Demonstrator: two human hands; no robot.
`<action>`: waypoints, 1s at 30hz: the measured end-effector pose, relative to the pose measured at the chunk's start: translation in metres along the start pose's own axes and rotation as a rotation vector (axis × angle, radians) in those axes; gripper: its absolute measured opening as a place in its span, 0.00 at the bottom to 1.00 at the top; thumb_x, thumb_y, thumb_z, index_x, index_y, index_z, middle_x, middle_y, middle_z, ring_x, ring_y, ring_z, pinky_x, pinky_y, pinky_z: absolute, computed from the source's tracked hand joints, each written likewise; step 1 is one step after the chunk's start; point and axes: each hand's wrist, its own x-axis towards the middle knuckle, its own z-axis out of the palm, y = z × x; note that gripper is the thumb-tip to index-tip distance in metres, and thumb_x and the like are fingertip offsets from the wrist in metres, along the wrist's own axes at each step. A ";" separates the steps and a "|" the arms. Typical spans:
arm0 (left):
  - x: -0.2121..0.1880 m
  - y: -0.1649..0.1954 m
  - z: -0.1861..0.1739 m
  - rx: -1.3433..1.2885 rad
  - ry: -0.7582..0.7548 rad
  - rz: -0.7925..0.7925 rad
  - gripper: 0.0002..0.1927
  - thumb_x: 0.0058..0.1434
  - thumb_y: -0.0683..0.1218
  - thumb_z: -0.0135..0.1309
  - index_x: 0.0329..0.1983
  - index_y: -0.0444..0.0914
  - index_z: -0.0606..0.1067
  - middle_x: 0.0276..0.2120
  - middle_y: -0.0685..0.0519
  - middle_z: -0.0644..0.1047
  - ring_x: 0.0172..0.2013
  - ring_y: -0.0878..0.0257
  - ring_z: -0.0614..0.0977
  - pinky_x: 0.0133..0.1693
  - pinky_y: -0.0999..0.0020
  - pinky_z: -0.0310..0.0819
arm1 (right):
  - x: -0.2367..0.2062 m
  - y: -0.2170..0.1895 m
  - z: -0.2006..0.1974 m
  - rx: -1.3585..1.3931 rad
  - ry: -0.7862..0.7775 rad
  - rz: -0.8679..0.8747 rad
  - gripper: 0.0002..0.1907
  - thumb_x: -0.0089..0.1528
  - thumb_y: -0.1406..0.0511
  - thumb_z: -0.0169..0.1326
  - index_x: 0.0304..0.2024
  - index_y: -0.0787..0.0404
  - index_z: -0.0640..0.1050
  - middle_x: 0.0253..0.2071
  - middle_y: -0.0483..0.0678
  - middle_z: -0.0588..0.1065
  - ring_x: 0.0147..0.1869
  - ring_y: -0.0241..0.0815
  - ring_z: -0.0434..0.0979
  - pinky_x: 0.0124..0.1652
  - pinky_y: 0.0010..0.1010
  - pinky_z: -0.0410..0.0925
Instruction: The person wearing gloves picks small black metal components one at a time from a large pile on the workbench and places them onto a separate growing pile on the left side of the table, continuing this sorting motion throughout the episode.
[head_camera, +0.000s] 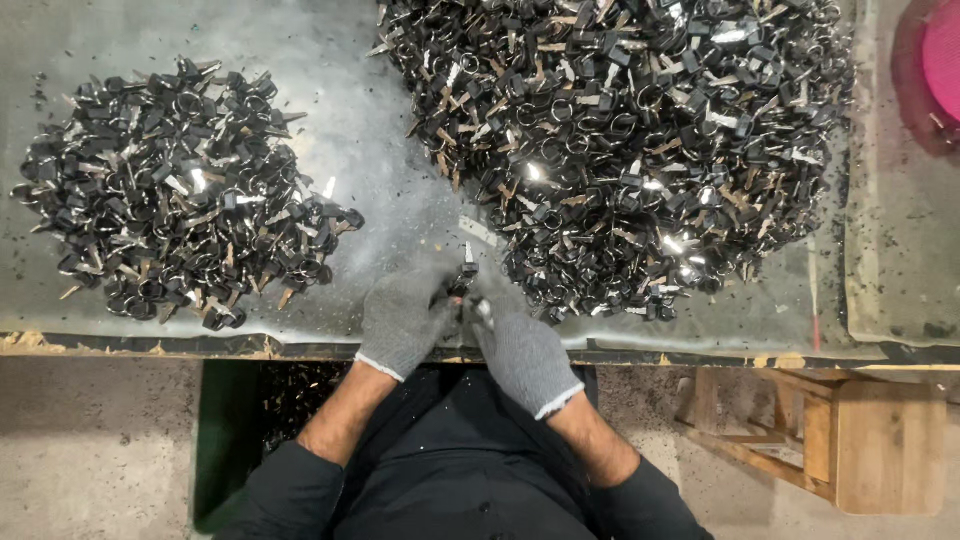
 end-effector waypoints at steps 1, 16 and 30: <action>0.001 0.001 -0.001 0.070 -0.007 0.049 0.20 0.49 0.43 0.65 0.47 0.43 0.79 0.29 0.48 0.80 0.32 0.49 0.82 0.36 0.50 0.75 | 0.005 0.000 -0.002 0.020 0.076 -0.110 0.34 0.63 0.64 0.53 0.67 0.74 0.60 0.51 0.70 0.73 0.46 0.64 0.80 0.42 0.48 0.76; 0.006 0.000 0.002 0.117 -0.038 0.173 0.16 0.55 0.40 0.60 0.48 0.37 0.76 0.36 0.43 0.78 0.34 0.44 0.81 0.36 0.49 0.75 | 0.017 -0.023 -0.017 -0.133 -0.080 0.048 0.32 0.66 0.67 0.44 0.72 0.63 0.55 0.57 0.67 0.73 0.55 0.63 0.79 0.49 0.44 0.76; 0.014 -0.005 -0.005 0.082 -0.063 0.136 0.08 0.53 0.41 0.60 0.37 0.39 0.77 0.28 0.44 0.78 0.32 0.43 0.81 0.35 0.46 0.74 | 0.025 0.003 -0.008 -0.380 0.020 -0.294 0.14 0.66 0.62 0.51 0.44 0.68 0.74 0.43 0.62 0.75 0.44 0.58 0.81 0.41 0.44 0.76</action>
